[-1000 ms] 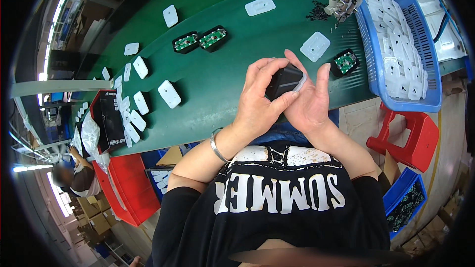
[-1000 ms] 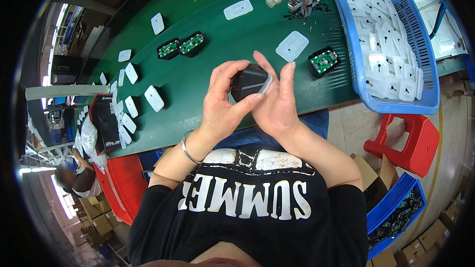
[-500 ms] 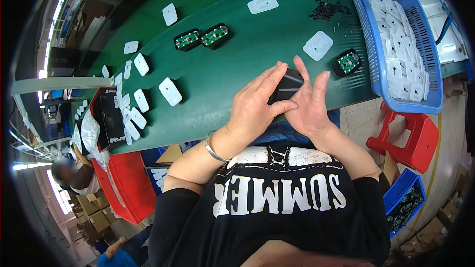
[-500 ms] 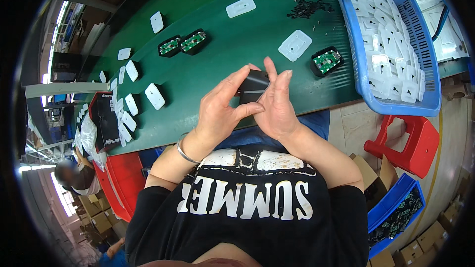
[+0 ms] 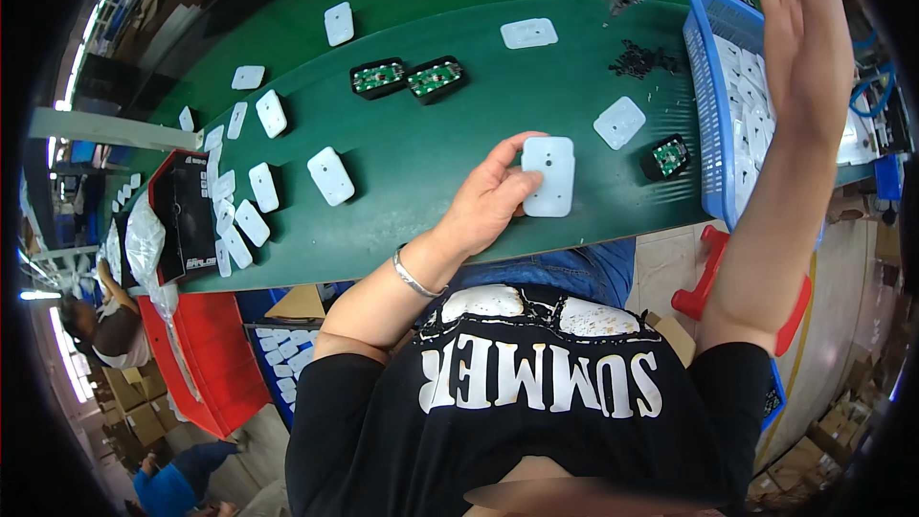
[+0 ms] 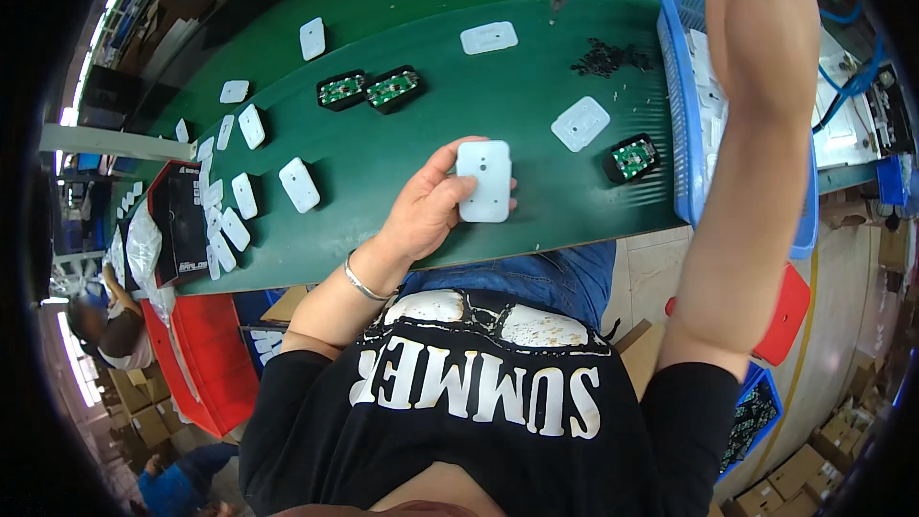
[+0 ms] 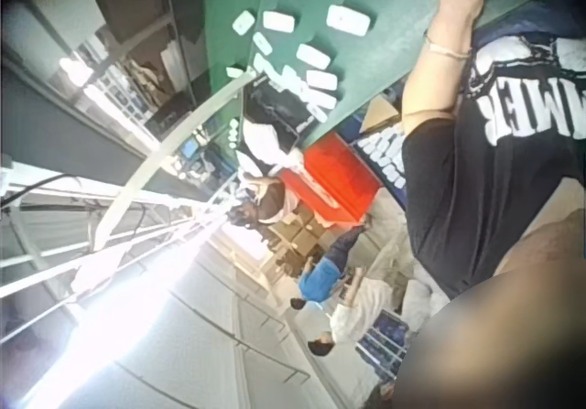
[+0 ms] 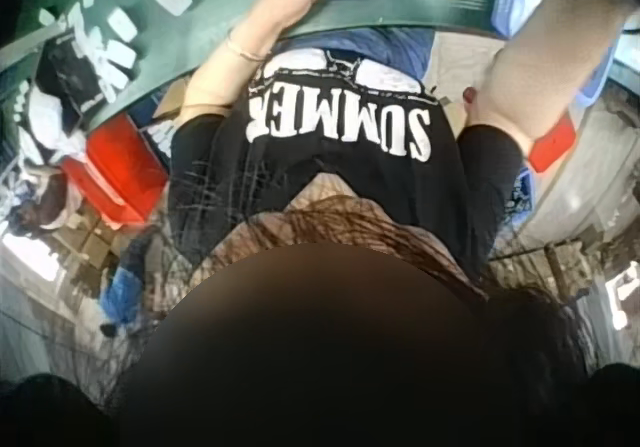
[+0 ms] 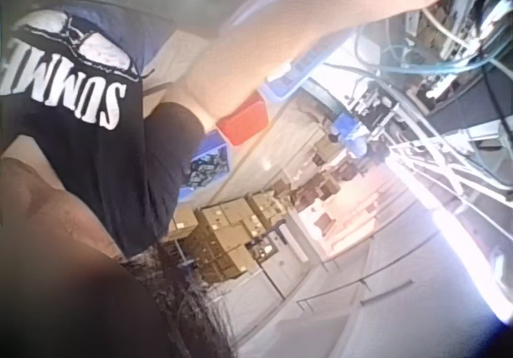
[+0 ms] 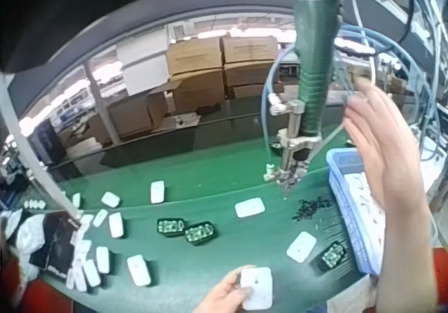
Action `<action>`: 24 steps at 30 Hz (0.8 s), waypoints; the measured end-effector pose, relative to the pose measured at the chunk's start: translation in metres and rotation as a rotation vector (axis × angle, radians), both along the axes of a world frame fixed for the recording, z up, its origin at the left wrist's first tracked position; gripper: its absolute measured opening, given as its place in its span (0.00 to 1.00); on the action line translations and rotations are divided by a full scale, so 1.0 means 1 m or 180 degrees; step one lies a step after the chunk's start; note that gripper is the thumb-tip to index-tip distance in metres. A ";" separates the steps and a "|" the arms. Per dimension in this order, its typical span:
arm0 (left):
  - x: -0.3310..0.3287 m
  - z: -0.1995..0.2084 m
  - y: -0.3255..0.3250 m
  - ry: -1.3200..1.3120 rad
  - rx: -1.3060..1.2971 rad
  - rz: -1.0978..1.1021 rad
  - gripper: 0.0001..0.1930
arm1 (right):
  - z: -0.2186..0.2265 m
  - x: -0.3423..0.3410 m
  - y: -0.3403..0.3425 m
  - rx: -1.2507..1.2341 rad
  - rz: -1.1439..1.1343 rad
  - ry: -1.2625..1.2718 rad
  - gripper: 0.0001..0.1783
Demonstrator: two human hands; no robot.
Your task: Manually assemble circuit boards into plastic housings and use a pneumatic screw machine to secure them.
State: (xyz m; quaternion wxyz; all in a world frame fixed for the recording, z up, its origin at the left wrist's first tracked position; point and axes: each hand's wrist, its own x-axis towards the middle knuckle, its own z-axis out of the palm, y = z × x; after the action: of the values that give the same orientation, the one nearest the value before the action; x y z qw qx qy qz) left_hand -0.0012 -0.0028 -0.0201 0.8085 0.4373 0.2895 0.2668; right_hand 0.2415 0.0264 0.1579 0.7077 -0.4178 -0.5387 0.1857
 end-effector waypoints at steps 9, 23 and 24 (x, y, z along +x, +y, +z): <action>-0.009 0.008 0.004 -0.0384 -0.0671 0.0318 0.23 | 0.018 -0.030 0.039 -0.0057 0.2330 0.0869 0.22; 0.011 0.022 0.019 -0.0099 -0.0842 0.0090 0.22 | 0.009 -0.061 0.004 -0.0159 0.2187 0.1194 0.19; 0.012 0.023 0.019 -0.0097 -0.0842 0.0089 0.22 | 0.007 -0.063 0.004 -0.0160 0.2189 0.1186 0.19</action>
State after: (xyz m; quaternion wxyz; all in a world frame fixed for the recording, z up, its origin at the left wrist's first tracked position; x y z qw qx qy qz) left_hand 0.0110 0.0166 0.0034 0.8596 0.3188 0.3159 0.2441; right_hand 0.1781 0.0304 0.1652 0.6794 -0.1893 -0.5048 0.4977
